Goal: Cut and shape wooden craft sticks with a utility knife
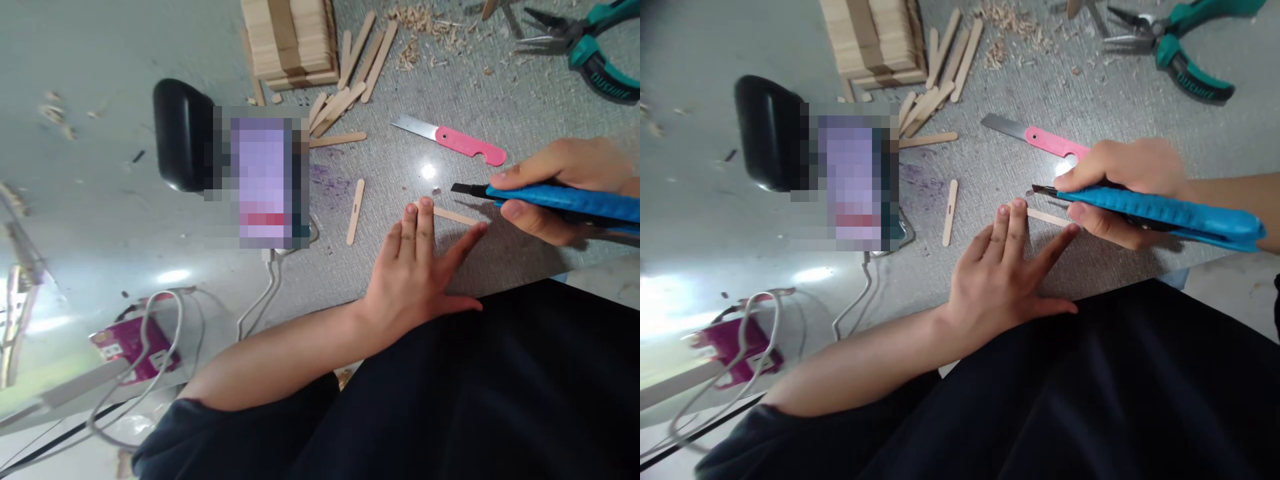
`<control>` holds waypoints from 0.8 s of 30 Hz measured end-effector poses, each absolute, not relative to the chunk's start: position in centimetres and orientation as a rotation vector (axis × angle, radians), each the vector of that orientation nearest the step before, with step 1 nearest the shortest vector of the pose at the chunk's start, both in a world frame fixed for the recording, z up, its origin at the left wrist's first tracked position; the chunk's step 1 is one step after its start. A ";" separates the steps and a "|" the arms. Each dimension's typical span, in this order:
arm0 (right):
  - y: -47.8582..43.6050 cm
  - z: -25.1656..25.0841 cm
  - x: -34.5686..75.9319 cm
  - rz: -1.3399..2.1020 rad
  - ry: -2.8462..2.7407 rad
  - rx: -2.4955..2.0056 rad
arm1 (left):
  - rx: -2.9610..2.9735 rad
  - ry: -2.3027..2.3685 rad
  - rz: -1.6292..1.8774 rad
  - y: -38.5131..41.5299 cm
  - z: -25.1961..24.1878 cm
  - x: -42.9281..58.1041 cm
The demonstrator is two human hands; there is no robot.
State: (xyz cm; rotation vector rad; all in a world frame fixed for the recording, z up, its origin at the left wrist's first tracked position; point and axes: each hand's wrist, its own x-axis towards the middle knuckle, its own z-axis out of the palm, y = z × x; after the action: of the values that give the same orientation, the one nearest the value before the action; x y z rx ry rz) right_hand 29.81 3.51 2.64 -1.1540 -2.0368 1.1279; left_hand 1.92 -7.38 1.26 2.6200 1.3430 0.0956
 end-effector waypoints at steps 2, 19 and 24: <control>3.4 2.7 29.6 1.109 -2.016 -1.198 | 2.638 1.347 0.094 -7.3 1.2 1.7; 6.1 2.1 29.2 0.627 -1.908 -0.927 | 2.539 1.569 0.621 -1.1 -0.7 0.5; 7.1 0.8 29.5 0.695 -1.919 -0.893 | 2.380 1.467 0.648 -0.1 -1.1 0.6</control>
State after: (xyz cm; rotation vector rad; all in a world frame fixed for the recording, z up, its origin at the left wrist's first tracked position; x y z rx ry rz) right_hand 29.46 7.06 0.76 -0.8928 -1.9195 0.6952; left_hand 0.59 -0.10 -1.12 2.3798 1.4667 0.6484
